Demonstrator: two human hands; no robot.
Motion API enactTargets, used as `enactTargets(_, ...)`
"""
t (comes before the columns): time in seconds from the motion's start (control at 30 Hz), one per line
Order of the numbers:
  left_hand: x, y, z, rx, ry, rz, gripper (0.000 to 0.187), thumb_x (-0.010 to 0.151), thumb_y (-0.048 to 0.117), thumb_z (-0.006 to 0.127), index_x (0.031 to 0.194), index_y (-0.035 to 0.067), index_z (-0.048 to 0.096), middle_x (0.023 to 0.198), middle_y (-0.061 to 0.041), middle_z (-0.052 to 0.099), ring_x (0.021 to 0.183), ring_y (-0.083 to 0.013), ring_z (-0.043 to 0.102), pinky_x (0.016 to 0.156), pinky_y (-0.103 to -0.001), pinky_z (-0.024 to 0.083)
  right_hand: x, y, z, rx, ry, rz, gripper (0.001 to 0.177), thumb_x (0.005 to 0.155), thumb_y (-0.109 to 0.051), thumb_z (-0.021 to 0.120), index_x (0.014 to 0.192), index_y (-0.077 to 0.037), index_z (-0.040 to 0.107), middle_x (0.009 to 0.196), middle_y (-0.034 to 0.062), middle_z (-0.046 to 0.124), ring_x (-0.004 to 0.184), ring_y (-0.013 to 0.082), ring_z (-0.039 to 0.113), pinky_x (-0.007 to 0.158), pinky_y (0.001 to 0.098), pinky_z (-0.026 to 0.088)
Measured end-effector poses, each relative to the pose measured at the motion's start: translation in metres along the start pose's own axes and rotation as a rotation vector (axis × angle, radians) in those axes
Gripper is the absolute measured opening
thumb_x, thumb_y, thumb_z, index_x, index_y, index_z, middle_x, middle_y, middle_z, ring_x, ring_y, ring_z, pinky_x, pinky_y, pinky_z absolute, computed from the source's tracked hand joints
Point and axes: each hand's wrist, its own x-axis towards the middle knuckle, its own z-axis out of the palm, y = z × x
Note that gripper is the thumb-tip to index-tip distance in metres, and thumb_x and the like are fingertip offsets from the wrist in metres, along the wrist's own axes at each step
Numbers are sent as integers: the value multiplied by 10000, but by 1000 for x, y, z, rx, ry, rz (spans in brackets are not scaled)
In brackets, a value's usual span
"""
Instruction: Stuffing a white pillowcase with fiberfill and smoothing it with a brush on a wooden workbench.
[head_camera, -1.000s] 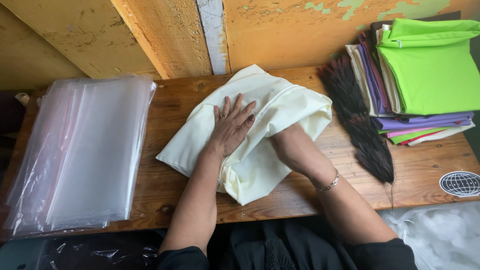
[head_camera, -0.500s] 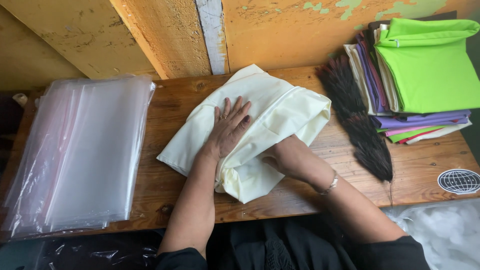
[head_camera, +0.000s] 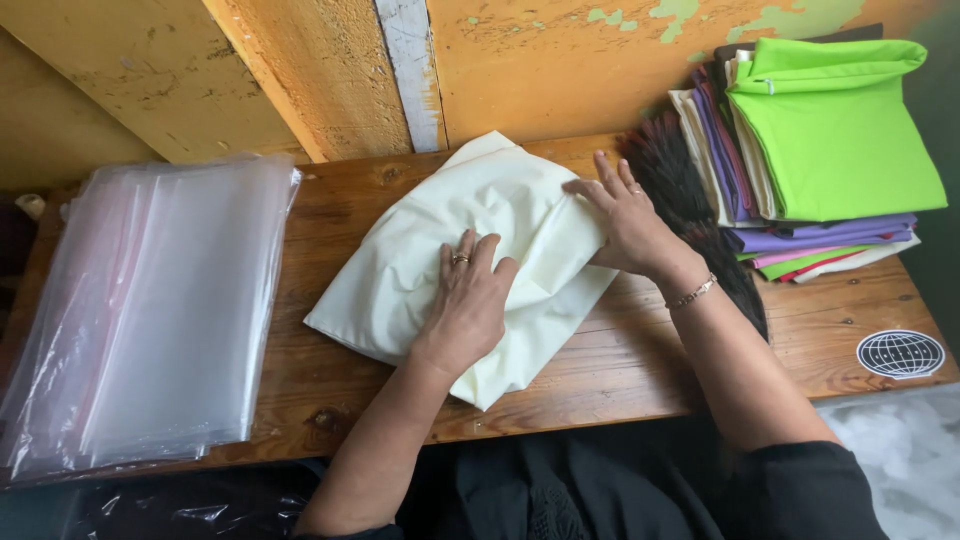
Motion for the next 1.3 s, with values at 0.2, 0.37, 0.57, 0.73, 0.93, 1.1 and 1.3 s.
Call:
enactTargets(0.2, 14, -59, 3, -22, 78, -79, 313, 764, 16, 754, 1054, 45, 640, 1532, -179, 424, 1499, -451, 315, 1178, -693, 238, 39, 85, 43, 71, 293, 73, 231, 674, -157, 828, 890, -163, 746, 787, 65, 718, 830, 349, 742, 733, 420, 564)
enactTargets(0.37, 17, -75, -24, -66, 200, -139, 342, 770, 41, 737, 1106, 29, 676, 1603, -195, 341, 1487, -532, 261, 1186, -687, 223, 4, 80, -8, 48, 426, 178, 267, 703, -338, 810, 941, -253, 722, 827, 46, 708, 863, 352, 723, 711, 478, 550)
enactTargets(0.57, 15, -76, -27, -132, 357, -137, 523, 782, 65, 616, 1304, 32, 600, 1583, -268, 302, 1428, -509, 306, 1167, -602, 274, -47, 29, -69, 218, 101, 131, 456, 684, -201, 876, 1069, -105, 652, 970, 71, 658, 831, 206, 577, 697, 344, 450)
enactTargets(0.73, 17, -73, 10, -230, 210, -222, 874, 726, 257, 815, 1499, 111, 433, 1540, -297, 318, 1437, -552, 329, 1162, -647, 327, -39, 32, -13, 214, -28, 183, 449, 738, -65, 796, 1169, -9, 681, 1095, 304, 738, 1113, 542, 654, 918, 618, 518)
enactTargets(0.93, 18, -85, 25, 12, 392, -306, 422, 784, 13, 634, 1175, 167, 607, 1198, -58, 546, 1145, -360, 598, 829, -471, 581, -19, 85, 33, -64, 392, 195, 309, 689, -58, 875, 922, -152, 697, 889, 34, 704, 903, 317, 734, 786, 437, 574)
enactTargets(1.1, 3, -38, -22, -100, 149, -342, 796, 684, 227, 888, 1370, 82, 512, 1517, -264, 326, 1246, -519, 523, 967, -631, 533, -31, 57, 7, -12, 557, 198, 310, 762, -200, 768, 1041, -180, 634, 976, 62, 634, 935, 359, 686, 763, 493, 549)
enactTargets(1.3, -5, -30, -22, -152, 230, -344, 441, 797, 101, 760, 1211, 1, 649, 1484, -291, 329, 1244, -559, 520, 1079, -693, 414, -55, 24, -15, -86, 61, 141, 770, 646, -141, 905, 1354, -113, 605, 1177, 213, 633, 1142, 468, 635, 883, 572, 589)
